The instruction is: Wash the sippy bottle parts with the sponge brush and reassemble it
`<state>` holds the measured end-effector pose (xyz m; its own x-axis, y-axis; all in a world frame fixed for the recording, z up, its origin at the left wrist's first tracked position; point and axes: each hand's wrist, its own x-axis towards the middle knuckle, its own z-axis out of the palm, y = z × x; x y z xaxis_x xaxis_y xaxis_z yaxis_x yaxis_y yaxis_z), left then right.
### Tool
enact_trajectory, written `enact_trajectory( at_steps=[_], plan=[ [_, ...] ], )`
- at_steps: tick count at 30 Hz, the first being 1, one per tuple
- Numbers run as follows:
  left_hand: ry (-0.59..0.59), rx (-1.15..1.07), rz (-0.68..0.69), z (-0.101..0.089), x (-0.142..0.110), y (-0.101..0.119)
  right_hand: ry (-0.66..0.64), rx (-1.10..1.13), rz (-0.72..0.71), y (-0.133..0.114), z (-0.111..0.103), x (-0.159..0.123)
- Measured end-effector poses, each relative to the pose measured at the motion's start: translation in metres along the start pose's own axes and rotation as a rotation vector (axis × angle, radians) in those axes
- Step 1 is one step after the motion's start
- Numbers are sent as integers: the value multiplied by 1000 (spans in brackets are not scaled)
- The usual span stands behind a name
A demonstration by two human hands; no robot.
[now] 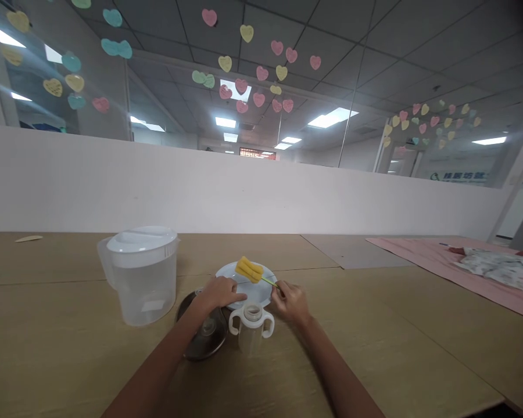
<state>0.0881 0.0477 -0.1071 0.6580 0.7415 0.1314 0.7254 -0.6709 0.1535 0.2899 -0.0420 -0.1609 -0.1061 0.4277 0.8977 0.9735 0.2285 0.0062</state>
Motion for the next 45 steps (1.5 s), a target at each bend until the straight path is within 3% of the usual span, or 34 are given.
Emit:
enact_trajectory(
  at_steps=[7,12,16,18,21,24,27,31,33,36,40,45],
  plan=[
    [-47,-100,18,-11,1,5,18,1,-8,0,-1,1],
    [41,-253,119,-47,-10,2,14,51,22,-3,-3,2],
    [109,-529,236,-76,-24,12,37,64,112,0,-3,3],
    [110,-648,271,-84,-31,22,55,44,135,2,-3,3],
    [98,-760,314,-87,-35,33,37,25,47,2,-3,3],
    [219,-625,277,-84,-35,36,44,16,-74,-4,-2,2],
    [370,-401,202,-83,-33,31,96,16,-107,-7,-3,2],
    [445,-212,97,-91,-38,25,207,58,94,-4,-8,3],
    [404,-171,98,-98,-46,22,260,66,219,-1,-10,4],
    [303,-126,103,-109,-60,18,279,49,278,4,-12,4],
    [-21,-154,2,-112,-68,9,253,14,233,8,-10,1],
    [-334,-213,-157,-92,-59,6,196,-36,115,9,-8,-2]
  ],
)
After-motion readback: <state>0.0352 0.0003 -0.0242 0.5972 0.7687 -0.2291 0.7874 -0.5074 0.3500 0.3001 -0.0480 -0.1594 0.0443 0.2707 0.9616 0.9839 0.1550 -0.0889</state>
